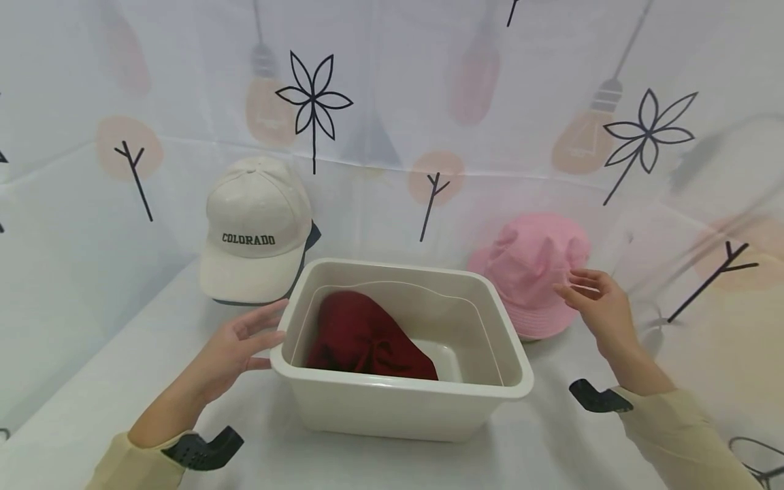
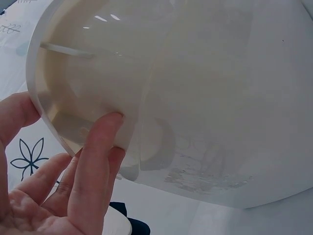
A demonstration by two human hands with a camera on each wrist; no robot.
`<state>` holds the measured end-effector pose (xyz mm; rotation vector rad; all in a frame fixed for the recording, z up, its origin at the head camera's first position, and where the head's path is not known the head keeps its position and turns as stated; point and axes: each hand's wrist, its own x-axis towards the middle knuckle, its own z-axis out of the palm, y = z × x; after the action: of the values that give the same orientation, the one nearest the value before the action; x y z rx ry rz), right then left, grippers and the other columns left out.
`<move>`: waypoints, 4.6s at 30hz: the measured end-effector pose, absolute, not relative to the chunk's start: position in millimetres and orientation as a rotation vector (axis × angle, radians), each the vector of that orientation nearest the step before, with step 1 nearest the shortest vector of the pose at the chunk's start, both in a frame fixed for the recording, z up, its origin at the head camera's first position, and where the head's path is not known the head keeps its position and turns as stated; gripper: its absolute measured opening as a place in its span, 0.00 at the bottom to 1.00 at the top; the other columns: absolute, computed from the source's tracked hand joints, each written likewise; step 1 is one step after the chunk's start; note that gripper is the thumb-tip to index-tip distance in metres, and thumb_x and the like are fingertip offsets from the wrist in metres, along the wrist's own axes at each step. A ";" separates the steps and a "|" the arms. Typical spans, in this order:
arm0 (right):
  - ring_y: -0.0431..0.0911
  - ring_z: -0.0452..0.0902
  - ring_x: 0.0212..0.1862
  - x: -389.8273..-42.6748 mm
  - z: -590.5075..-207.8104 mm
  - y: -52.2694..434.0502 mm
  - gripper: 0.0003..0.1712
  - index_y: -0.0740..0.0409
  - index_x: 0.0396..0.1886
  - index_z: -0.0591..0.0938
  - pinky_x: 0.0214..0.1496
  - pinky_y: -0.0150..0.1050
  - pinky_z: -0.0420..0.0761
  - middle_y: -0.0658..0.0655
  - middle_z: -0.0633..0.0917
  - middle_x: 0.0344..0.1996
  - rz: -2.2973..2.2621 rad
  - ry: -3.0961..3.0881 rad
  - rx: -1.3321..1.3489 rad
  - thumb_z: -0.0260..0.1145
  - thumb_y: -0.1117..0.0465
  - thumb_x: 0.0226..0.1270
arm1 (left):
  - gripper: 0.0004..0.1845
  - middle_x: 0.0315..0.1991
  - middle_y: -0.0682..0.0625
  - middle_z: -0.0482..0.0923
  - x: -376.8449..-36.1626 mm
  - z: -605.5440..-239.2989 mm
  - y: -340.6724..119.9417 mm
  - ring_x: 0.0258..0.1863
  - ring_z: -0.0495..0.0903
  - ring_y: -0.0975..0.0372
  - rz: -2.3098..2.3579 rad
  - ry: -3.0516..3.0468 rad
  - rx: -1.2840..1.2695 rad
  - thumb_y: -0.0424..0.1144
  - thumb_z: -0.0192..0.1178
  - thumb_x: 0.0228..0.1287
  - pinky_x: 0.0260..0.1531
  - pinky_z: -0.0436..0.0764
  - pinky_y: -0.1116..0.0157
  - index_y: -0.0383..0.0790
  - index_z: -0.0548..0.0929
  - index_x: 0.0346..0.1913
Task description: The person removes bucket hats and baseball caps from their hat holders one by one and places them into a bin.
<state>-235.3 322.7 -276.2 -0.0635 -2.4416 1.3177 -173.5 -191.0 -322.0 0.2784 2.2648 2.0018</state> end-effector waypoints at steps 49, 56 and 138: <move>0.62 0.63 0.61 -313.5 -260.0 348.4 0.27 0.61 0.56 0.76 0.59 0.52 0.64 0.68 0.73 0.57 0.972 -2.442 -0.516 0.58 0.48 0.64 | 0.35 0.66 0.34 0.59 -173.1 -322.5 -191.0 0.61 0.66 0.44 2.023 2.240 0.277 0.40 0.59 0.64 0.43 0.79 0.53 0.39 0.58 0.70; 0.56 0.64 0.62 -313.6 -247.4 350.1 0.26 0.56 0.56 0.76 0.53 0.40 0.70 0.62 0.75 0.57 1.025 -2.391 -0.544 0.59 0.47 0.63 | 0.35 0.66 0.34 0.60 -173.6 -322.1 -190.2 0.60 0.66 0.44 2.026 2.233 0.269 0.40 0.59 0.63 0.42 0.79 0.53 0.39 0.59 0.70; 0.37 0.80 0.40 -251.7 -206.1 188.9 0.06 0.56 0.32 0.89 0.37 0.28 0.80 0.43 0.86 0.33 1.665 -2.149 0.615 0.72 0.68 0.53 | 0.34 0.65 0.34 0.60 -174.0 -322.6 -191.1 0.59 0.68 0.44 2.030 2.247 0.301 0.39 0.59 0.64 0.42 0.79 0.52 0.38 0.59 0.70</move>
<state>-251.7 188.9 -206.1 0.6154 -2.1490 1.6652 -174.0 -191.1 -322.6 0.3009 2.2468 2.0302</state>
